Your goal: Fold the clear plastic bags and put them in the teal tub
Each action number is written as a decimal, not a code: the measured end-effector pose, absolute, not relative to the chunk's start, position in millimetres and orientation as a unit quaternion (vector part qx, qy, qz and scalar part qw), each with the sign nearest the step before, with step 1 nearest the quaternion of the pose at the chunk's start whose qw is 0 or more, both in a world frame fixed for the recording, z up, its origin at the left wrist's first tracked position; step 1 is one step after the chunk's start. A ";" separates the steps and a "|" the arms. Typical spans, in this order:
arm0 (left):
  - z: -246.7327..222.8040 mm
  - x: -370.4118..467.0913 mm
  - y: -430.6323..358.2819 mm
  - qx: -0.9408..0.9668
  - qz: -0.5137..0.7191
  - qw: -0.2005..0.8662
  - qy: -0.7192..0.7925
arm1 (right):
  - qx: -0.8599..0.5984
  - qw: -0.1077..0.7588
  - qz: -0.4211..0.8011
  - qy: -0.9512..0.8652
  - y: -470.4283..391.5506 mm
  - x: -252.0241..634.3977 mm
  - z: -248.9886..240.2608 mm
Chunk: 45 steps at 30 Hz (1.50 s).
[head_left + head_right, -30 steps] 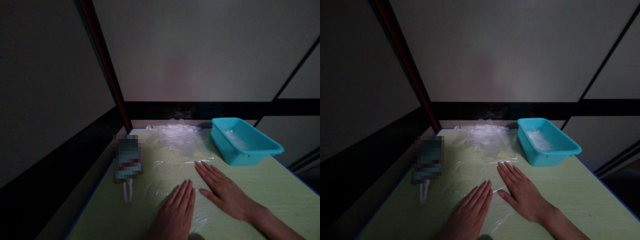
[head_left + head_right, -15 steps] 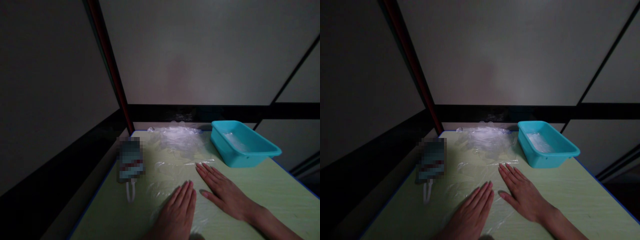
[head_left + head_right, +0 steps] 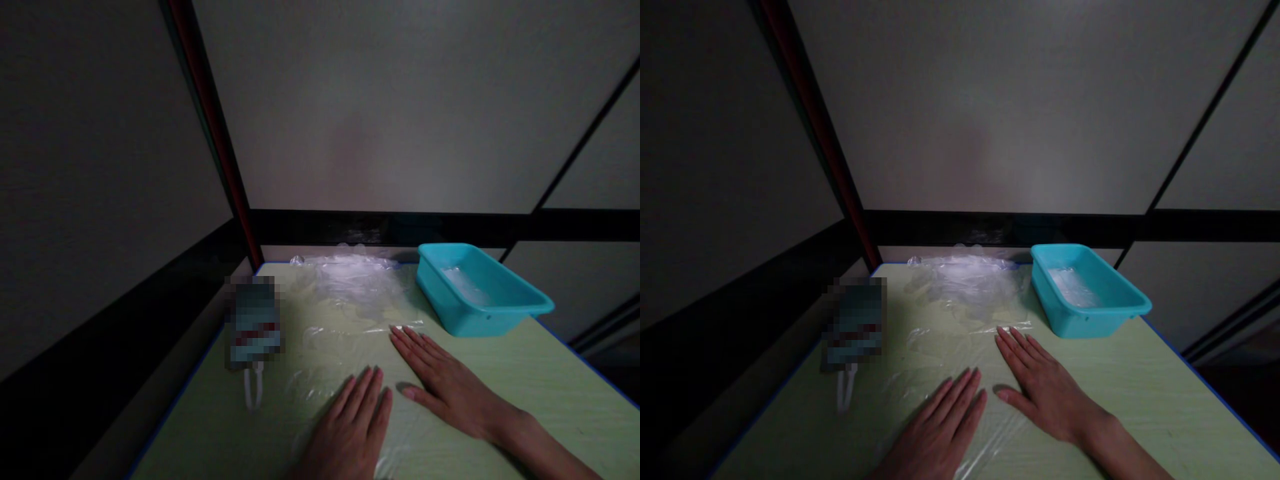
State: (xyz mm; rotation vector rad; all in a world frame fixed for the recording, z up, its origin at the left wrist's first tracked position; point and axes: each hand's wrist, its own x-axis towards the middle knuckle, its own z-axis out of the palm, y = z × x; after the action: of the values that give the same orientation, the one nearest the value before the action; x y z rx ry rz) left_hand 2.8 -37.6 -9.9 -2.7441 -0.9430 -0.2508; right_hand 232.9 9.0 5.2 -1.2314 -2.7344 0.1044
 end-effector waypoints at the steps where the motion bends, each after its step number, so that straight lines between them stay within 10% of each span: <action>1: -9.5 2.9 -37.8 -0.936 -0.083 0.115 -0.322 | -0.412 0.073 0.032 -0.908 10.2 234.4 6.0; 25: 24.5 -4.0 -35.8 -0.918 -0.104 -0.060 -0.379 | -0.362 0.063 0.105 -0.924 -0.6 213.5 18.1; 45: 12.8 -20.9 2.8 -0.877 -0.090 0.010 -0.473 | -0.285 0.104 0.139 -0.942 1.6 183.3 42.1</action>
State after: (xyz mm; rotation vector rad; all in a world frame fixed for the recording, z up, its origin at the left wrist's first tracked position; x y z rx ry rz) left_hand -20.9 2.8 12.8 -2.7365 -1.4753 -0.2811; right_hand 183.3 1.6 42.1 -0.8412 -2.7790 0.4108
